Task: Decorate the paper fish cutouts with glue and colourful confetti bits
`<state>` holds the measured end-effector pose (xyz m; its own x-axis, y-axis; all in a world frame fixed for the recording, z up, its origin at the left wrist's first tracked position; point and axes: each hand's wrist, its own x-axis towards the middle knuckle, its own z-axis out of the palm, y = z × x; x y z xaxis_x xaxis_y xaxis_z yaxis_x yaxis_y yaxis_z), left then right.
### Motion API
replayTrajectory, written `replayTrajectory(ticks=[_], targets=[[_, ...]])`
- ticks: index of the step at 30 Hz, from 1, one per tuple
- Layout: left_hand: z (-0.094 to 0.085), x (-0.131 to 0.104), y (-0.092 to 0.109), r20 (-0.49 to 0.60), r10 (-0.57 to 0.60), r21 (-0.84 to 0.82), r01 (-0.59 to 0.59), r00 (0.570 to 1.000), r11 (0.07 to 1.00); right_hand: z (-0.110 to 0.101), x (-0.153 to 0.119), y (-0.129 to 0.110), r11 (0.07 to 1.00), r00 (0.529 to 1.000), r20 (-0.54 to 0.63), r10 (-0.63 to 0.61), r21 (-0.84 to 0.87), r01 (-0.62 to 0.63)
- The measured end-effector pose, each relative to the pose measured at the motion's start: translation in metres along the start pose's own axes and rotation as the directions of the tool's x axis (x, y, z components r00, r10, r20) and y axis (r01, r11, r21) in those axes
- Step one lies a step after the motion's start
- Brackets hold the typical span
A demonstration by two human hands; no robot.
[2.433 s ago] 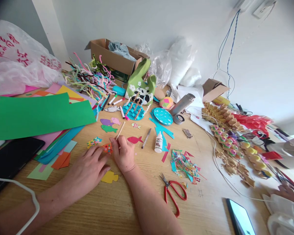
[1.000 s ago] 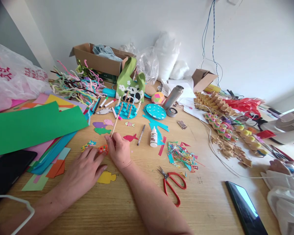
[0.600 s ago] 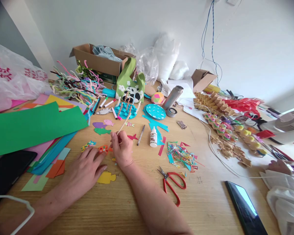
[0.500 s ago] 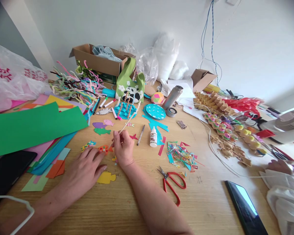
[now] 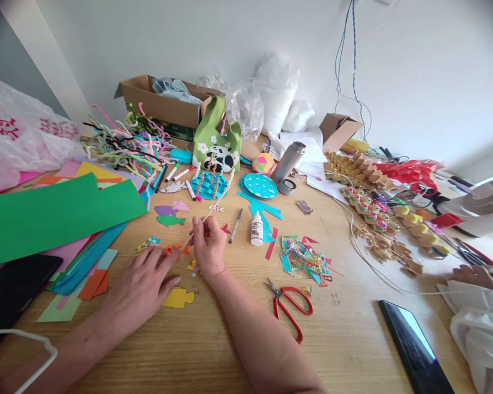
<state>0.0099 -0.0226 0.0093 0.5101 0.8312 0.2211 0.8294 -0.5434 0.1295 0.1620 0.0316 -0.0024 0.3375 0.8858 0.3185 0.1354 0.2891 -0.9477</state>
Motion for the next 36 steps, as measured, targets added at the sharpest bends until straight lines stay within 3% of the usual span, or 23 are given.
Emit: replayTrajectory(ticks=[9,30,33,36], targets=[[0.008,-0.001,-0.004,-0.091,-0.045,-0.047,0.041,0.995,0.998,-0.006,0.006,-0.004,1.0,0.998,-0.059,-0.017,0.014,0.018],[0.006,-0.001,-0.007,-0.089,0.0,-0.001,0.0,0.996,1.0,-0.019,0.02,-0.023,0.991,0.988,-0.152,-0.021,0.128,0.04],[0.004,0.0,-0.006,-0.157,0.019,-0.055,-0.029,0.987,0.998,-0.02,0.018,-0.024,0.994,0.99,-0.144,-0.002,0.104,0.017],[-0.005,0.0,-0.002,-0.32,0.088,-0.157,-0.145,0.943,0.977,-0.027,0.01,-0.022,0.999,0.996,-0.089,-0.024,0.03,0.027]])
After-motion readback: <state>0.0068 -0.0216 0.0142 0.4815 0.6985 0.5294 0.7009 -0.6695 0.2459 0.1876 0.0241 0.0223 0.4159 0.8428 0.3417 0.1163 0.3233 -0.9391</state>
